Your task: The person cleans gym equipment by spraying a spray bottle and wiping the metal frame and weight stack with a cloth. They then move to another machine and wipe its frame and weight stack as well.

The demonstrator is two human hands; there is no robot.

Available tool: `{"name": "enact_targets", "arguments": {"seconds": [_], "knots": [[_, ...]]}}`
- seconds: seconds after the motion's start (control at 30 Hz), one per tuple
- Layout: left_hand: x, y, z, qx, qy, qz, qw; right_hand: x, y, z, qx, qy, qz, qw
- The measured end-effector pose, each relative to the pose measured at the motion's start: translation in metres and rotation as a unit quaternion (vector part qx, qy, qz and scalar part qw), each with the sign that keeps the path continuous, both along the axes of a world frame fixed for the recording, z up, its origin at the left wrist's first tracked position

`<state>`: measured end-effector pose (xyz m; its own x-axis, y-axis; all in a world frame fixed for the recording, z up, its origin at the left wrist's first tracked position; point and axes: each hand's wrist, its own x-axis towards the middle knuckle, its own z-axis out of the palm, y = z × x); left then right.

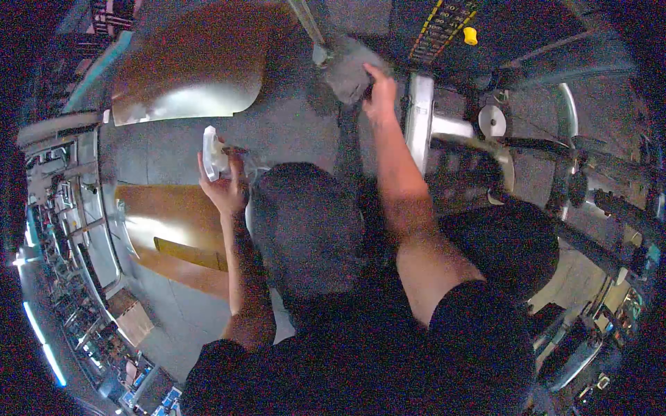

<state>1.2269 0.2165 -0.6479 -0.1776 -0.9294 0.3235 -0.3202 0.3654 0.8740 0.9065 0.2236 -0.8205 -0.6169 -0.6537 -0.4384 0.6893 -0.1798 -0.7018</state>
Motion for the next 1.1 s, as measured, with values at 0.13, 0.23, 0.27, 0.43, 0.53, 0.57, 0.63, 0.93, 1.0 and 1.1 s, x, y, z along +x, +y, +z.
{"name": "enact_targets", "arguments": {"seconds": [0.13, 0.23, 0.27, 0.43, 0.53, 0.57, 0.63, 0.93, 1.0, 1.1], "knots": [[0.012, -0.003, -0.037, 0.024, -0.043, -0.037, 0.998, -0.003, -0.034, -0.001, 0.200, 0.412, -0.021, 0.889], [-0.005, 0.011, -0.049, 0.106, -0.031, 0.028, 0.993, 0.020, -0.089, -0.042, 0.244, 0.573, 0.123, 0.772], [-0.012, 0.015, -0.049, 0.110, -0.033, 0.028, 0.993, 0.043, -0.099, -0.057, 0.160, 0.633, 0.079, 0.753], [-0.007, 0.031, -0.042, 0.103, 0.020, 0.061, 0.993, 0.033, -0.078, -0.063, 0.303, 0.698, 0.229, 0.607], [0.002, 0.020, -0.037, 0.099, -0.013, 0.057, 0.993, 0.032, -0.083, -0.065, 0.252, 0.672, 0.103, 0.689], [0.002, 0.020, -0.036, 0.122, 0.013, 0.062, 0.990, 0.031, -0.089, -0.064, 0.224, 0.612, 0.188, 0.735], [0.008, 0.019, -0.037, 0.151, -0.011, 0.072, 0.986, 0.064, -0.124, -0.061, 0.219, 0.672, 0.086, 0.702], [-0.006, 0.021, -0.028, 0.127, -0.018, 0.093, 0.987, 0.000, -0.101, -0.094, 0.276, 0.629, 0.180, 0.704], [-0.009, 0.021, -0.026, 0.121, 0.007, 0.075, 0.990, -0.019, -0.116, -0.102, 0.238, 0.684, 0.120, 0.679], [-0.006, 0.022, -0.032, 0.134, 0.047, 0.052, 0.988, -0.044, -0.143, -0.101, 0.091, 0.704, 0.110, 0.696]]}}
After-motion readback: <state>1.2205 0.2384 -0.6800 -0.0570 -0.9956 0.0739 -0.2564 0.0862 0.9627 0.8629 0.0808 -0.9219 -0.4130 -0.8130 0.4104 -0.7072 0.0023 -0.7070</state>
